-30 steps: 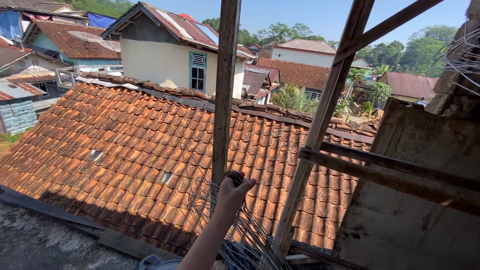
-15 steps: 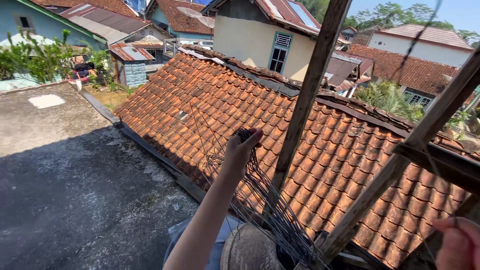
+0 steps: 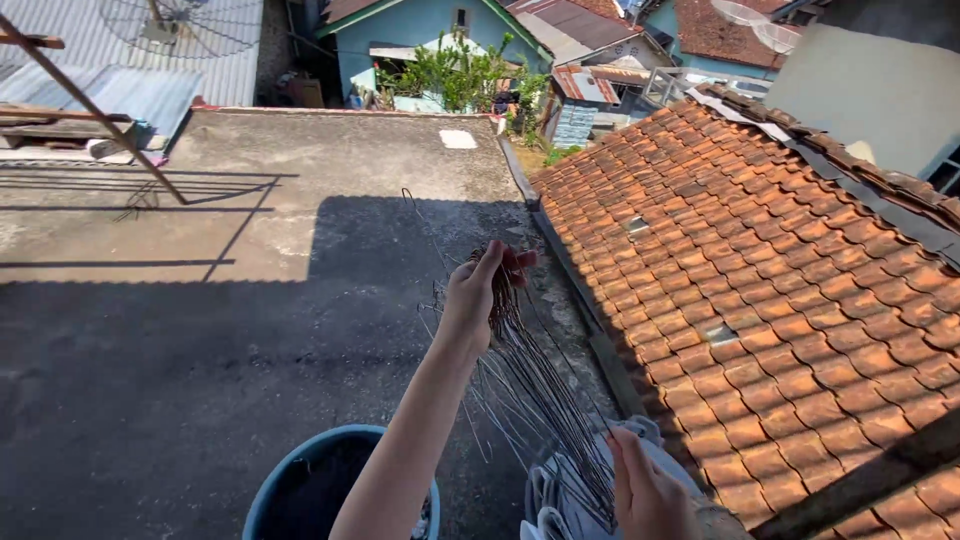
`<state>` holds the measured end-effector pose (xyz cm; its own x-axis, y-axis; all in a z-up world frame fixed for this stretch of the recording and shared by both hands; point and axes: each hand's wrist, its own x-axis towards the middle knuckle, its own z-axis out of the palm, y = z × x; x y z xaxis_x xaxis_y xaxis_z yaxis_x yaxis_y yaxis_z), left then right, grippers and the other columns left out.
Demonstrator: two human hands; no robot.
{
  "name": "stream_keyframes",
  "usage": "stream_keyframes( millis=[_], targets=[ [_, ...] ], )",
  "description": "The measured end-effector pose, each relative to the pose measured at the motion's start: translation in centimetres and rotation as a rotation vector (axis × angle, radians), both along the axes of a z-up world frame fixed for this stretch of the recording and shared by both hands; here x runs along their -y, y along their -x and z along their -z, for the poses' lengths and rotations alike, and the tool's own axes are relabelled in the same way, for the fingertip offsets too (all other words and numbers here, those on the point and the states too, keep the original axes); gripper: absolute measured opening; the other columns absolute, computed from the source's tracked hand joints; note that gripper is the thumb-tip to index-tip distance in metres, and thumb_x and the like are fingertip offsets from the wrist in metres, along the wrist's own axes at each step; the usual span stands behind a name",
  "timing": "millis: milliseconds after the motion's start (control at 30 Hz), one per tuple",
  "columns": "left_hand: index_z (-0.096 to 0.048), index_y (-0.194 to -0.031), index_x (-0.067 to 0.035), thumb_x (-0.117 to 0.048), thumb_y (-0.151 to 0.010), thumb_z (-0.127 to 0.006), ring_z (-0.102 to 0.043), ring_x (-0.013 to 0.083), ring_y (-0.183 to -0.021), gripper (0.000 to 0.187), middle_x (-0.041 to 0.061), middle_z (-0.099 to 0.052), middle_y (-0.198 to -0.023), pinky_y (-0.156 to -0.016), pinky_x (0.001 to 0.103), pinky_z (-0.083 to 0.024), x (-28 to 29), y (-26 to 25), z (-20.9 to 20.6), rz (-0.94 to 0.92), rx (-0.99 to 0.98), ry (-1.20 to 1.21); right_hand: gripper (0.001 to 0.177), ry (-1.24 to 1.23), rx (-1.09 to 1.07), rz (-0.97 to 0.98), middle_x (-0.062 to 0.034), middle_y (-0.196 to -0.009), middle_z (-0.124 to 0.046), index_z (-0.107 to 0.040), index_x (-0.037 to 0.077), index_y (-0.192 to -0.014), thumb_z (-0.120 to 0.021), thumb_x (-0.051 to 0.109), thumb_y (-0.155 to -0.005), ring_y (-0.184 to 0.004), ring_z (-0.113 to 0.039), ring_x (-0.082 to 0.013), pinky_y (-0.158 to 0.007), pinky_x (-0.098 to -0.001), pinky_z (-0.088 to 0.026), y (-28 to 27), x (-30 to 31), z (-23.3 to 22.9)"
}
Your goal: Hanging a black garment on a wire hanger using clothespins and placing it on a drying rack.
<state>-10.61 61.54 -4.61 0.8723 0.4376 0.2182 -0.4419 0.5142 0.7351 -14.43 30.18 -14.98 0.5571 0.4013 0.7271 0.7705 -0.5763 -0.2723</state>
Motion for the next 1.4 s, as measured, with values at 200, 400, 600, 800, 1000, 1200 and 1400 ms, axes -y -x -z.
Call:
stream_keyframes(
  millis=[200,400,600,800,1000,1200,1400],
  targets=[
    [-0.071,-0.098,-0.004,-0.044,-0.100,-0.061,-0.066,0.0145,-0.075,0.041,0.009,-0.076,-0.089,-0.072,0.031,-0.054,-16.2,15.1,4.0,-0.283,-0.116,0.018,0.021,0.058,-0.200,-0.267,-0.0146,-0.091,-0.078,-0.069,0.010,-0.112,-0.065,0.015,-0.092,-0.088,-0.078,-0.0300,-0.065,-0.0393,-0.062,5.9,-15.1,7.1],
    [-0.068,-0.082,-0.008,-0.034,-0.095,-0.073,-0.066,0.0135,-0.075,0.030,0.005,-0.068,-0.080,-0.069,0.029,-0.049,-31.5,29.7,11.0,-0.504,-0.252,0.005,0.016,0.263,-0.399,-0.486,-0.0053,-0.099,-0.076,-0.072,0.013,-0.105,-0.067,0.023,-0.093,-0.095,-0.075,-0.0214,-0.083,-0.0348,-0.062,15.9,-33.5,11.3],
    [-0.063,-0.074,-0.009,-0.032,-0.098,-0.068,-0.063,0.0157,-0.069,0.033,0.002,-0.062,-0.071,-0.070,0.031,-0.049,-42.6,42.6,15.1,-0.765,-0.221,0.127,0.080,0.365,-0.506,-0.934,-0.0223,-0.142,-0.048,-0.046,0.003,-0.143,-0.074,0.047,-0.082,-0.136,-0.044,-0.0370,-0.110,-0.0514,-0.035,23.1,-50.9,15.3],
    [-0.065,-0.080,-0.010,-0.038,-0.100,-0.066,-0.059,0.0142,-0.069,0.034,0.000,-0.059,-0.071,-0.072,0.030,-0.049,-49.2,51.0,18.3,-0.966,-0.213,0.201,0.105,0.571,-0.561,-1.150,-0.0216,-0.139,-0.048,-0.038,-0.001,-0.145,-0.088,0.052,-0.070,-0.134,-0.046,-0.0346,-0.110,-0.0465,-0.037,32.4,-63.3,14.9],
    [-0.059,-0.097,-0.005,-0.029,-0.099,-0.074,-0.057,0.0090,-0.076,0.028,-0.003,-0.061,-0.084,-0.072,0.025,-0.044,-57.2,58.7,19.3,-1.082,-0.217,0.068,0.087,0.635,-0.436,-1.033,-0.0117,-0.134,-0.053,-0.057,0.010,-0.135,-0.096,0.028,-0.060,-0.126,-0.051,-0.0299,-0.109,-0.0384,-0.042,37.0,-77.2,18.6],
    [-0.058,-0.118,-0.004,-0.018,-0.093,-0.075,-0.066,0.0073,-0.094,0.032,-0.003,-0.069,-0.097,-0.087,0.025,-0.052,-69.3,62.9,19.2,-1.063,-0.240,-0.004,0.082,0.555,-0.766,-1.394,-0.0110,-0.130,-0.054,-0.055,0.006,-0.130,-0.086,0.003,-0.054,-0.122,-0.058,-0.0234,-0.102,-0.0352,-0.049,38.3,-94.7,24.0],
    [-0.059,-0.118,0.000,-0.021,-0.102,-0.065,-0.069,0.0134,-0.096,0.027,0.008,-0.074,-0.100,-0.091,0.030,-0.055,-80.7,65.1,21.2,-1.119,-0.183,0.001,0.076,0.696,-1.094,-1.334,-0.0111,-0.116,-0.070,-0.048,0.006,-0.137,-0.079,-0.001,-0.067,-0.103,-0.069,-0.0179,-0.092,-0.0313,-0.054,41.4,-104.4,22.6]
  ],
)
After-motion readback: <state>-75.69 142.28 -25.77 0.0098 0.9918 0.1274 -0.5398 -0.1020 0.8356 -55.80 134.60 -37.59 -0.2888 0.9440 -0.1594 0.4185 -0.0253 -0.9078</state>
